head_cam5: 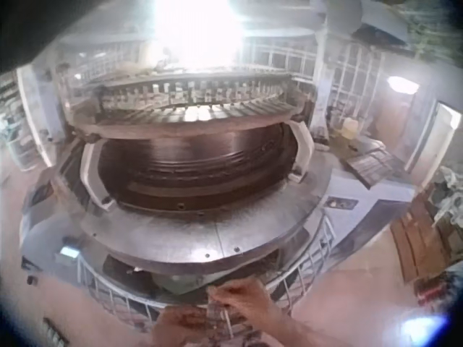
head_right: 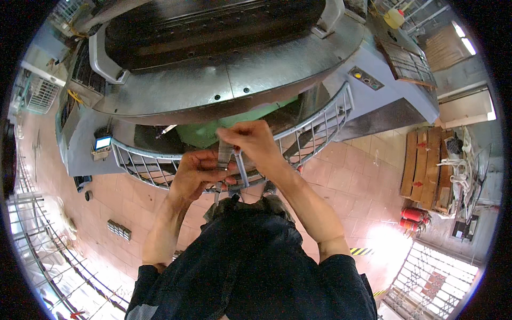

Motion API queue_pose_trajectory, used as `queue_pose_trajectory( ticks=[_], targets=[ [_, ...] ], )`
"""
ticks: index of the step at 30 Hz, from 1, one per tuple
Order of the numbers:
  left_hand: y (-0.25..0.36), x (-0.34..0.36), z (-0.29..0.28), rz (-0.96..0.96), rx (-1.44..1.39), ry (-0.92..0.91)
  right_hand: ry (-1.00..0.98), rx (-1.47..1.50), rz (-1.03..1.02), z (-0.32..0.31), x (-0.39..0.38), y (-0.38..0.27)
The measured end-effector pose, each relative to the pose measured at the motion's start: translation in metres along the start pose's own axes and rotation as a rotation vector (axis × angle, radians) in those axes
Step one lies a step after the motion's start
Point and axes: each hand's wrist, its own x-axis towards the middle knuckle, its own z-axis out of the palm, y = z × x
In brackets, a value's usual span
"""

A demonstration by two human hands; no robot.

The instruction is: The person repeatedly inserts and removes small metal strips into slots on a circular industrial machine. They handle the strips one at a time, occasionally pausing to reposition them before continuing the insertion process.

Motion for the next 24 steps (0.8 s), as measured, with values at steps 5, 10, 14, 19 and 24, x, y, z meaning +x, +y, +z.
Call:
queue_pose_trajectory(
  ticks=[5, 10, 14, 19, 24],
  targets=[
    [-0.002, 0.002, -0.005, -0.019, -0.043, -0.008, -0.102, -0.010, -0.140, 0.003, -0.007, -0.004],
    [-0.003, 0.002, -0.006, -0.016, -0.026, -0.031, -0.077, -0.098, -0.029, 0.004, -0.011, -0.008],
    [-0.003, 0.000, -0.009, -0.035, -0.109, -0.037, -0.026, 0.056, -0.100, 0.006, -0.009, -0.010],
    [-0.003, 0.001, -0.009, -0.027, -0.124, -0.070, -0.081, -0.062, 0.031, 0.007, -0.011, -0.013],
    [-0.003, 0.005, 0.000, 0.135, -0.071, 0.089, -0.067, 0.244, -0.037, 0.009, -0.007, -0.008]
  ],
)
